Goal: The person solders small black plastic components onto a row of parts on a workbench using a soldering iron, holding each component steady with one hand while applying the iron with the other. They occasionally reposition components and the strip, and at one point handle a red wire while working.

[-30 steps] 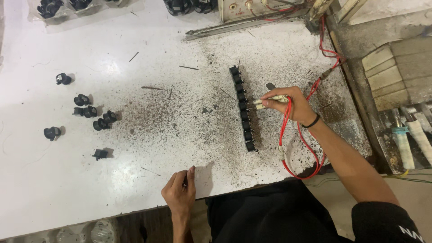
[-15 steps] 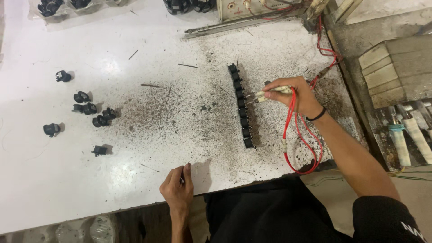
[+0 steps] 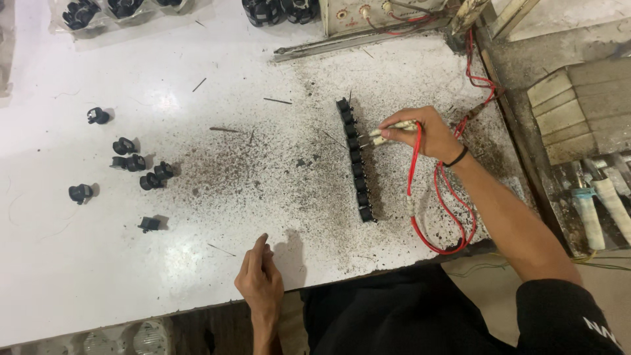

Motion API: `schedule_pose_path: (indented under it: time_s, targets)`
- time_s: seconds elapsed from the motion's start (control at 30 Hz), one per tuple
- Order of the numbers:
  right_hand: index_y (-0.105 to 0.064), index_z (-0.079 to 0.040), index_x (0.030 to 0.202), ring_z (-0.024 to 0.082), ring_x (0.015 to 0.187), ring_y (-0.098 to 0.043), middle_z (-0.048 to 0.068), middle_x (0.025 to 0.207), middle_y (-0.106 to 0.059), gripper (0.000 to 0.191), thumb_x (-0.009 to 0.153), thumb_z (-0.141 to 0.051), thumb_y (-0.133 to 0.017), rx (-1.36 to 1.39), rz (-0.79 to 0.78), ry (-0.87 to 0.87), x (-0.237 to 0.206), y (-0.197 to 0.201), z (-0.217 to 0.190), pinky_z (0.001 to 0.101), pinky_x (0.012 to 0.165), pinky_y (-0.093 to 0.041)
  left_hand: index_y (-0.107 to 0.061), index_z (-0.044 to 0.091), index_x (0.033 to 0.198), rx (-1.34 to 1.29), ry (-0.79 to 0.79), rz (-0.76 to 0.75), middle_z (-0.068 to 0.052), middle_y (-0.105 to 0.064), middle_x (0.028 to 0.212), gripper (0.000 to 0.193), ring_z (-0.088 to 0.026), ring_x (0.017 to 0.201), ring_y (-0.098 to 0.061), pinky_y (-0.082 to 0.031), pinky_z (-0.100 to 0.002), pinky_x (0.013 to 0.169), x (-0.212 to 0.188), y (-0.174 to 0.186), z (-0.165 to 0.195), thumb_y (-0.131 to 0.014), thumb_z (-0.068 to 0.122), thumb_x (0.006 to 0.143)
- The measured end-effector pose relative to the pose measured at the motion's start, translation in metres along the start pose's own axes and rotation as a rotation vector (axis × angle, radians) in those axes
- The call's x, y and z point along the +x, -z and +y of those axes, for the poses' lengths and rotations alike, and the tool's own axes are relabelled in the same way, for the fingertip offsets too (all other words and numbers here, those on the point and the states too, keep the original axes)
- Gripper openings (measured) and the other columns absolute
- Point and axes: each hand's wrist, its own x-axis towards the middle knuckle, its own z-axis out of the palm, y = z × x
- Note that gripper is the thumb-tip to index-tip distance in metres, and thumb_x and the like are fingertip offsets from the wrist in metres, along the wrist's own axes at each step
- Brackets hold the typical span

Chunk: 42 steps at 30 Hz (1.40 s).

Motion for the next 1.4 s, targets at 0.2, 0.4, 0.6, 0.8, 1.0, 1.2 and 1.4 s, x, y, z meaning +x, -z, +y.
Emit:
schedule_pose_path:
  time_s: [0.2, 0.4, 0.6, 0.8, 1.0, 1.2, 1.4]
  targets:
    - [-0.079, -0.006, 0.112, 0.013, 0.09, -0.073, 0.006, 0.099, -0.079, 0.021, 0.093, -0.015, -0.079, -0.029, 0.014, 0.061, 0.024, 0.005, -0.008, 0.0273, 0.079, -0.057, -0.073, 0.005, 0.124, 0.013, 0.043, -0.027, -0.008, -0.071, 0.078, 0.039, -0.014, 0.058, -0.063, -0.046, -0.03, 0.047, -0.001, -0.002, -0.005, -0.065, -0.009, 0.089]
    - [-0.079, -0.004, 0.109, 0.014, 0.094, -0.072, 0.008, 0.101, -0.079, 0.021, 0.09, -0.014, -0.081, 0.047, -0.012, 0.057, 0.03, -0.001, -0.015, 0.0281, 0.085, -0.056, -0.076, 0.005, 0.117, 0.007, 0.035, -0.006, -0.006, -0.068, 0.074, 0.03, -0.01, 0.05, -0.054, -0.042, -0.031, 0.045, 0.007, -0.002, 0.003, -0.07, -0.003, 0.089]
    - [-0.078, -0.004, 0.109, 0.013, 0.093, -0.073, 0.008, 0.102, -0.077, 0.02, 0.092, -0.013, -0.081, 0.048, 0.006, 0.087, 0.041, 0.016, -0.018, 0.0273, 0.081, -0.058, -0.075, 0.004, 0.115, -0.004, 0.016, 0.043, -0.007, -0.069, 0.081, 0.024, -0.011, 0.054, -0.056, -0.043, -0.03, 0.048, 0.005, 0.001, 0.008, -0.069, -0.003, 0.093]
    - [-0.078, -0.003, 0.108, 0.012, 0.095, -0.071, 0.008, 0.102, -0.077, 0.02, 0.09, -0.013, -0.081, 0.075, -0.021, 0.025, 0.057, 0.006, -0.015, 0.0267, 0.085, -0.056, -0.075, 0.003, 0.114, -0.004, 0.043, 0.013, -0.007, -0.07, 0.083, 0.025, -0.011, 0.053, -0.057, -0.044, -0.03, 0.047, 0.008, 0.003, 0.011, -0.068, -0.004, 0.091]
    - [-0.079, -0.003, 0.107, 0.014, 0.095, -0.071, 0.009, 0.1, -0.077, 0.021, 0.09, -0.013, -0.082, -0.021, -0.047, 0.066, 0.062, 0.013, -0.012, 0.0284, 0.085, -0.055, -0.075, 0.004, 0.115, 0.0, 0.059, 0.003, -0.007, -0.069, 0.079, 0.027, -0.011, 0.052, -0.055, -0.044, -0.03, 0.047, 0.004, 0.001, 0.006, -0.069, -0.004, 0.09]
    - [-0.079, -0.004, 0.108, 0.013, 0.095, -0.071, 0.007, 0.1, -0.079, 0.019, 0.092, -0.014, -0.082, -0.034, 0.016, 0.054, 0.081, 0.016, -0.02, 0.0289, 0.087, -0.056, -0.075, 0.006, 0.12, 0.028, 0.111, -0.043, -0.005, -0.067, 0.071, 0.032, -0.012, 0.047, -0.053, -0.04, -0.032, 0.04, 0.001, -0.003, -0.003, -0.07, -0.003, 0.09]
    - [-0.079, -0.004, 0.107, 0.014, 0.098, -0.072, 0.008, 0.101, -0.079, 0.024, 0.088, -0.018, -0.083, 0.01, -0.044, 0.147, 0.092, 0.01, -0.019, 0.031, 0.091, -0.056, -0.076, 0.007, 0.118, 0.016, 0.084, -0.004, -0.005, -0.065, 0.071, 0.032, -0.011, 0.05, -0.055, -0.044, -0.032, 0.046, 0.006, -0.002, 0.003, -0.07, -0.002, 0.088]
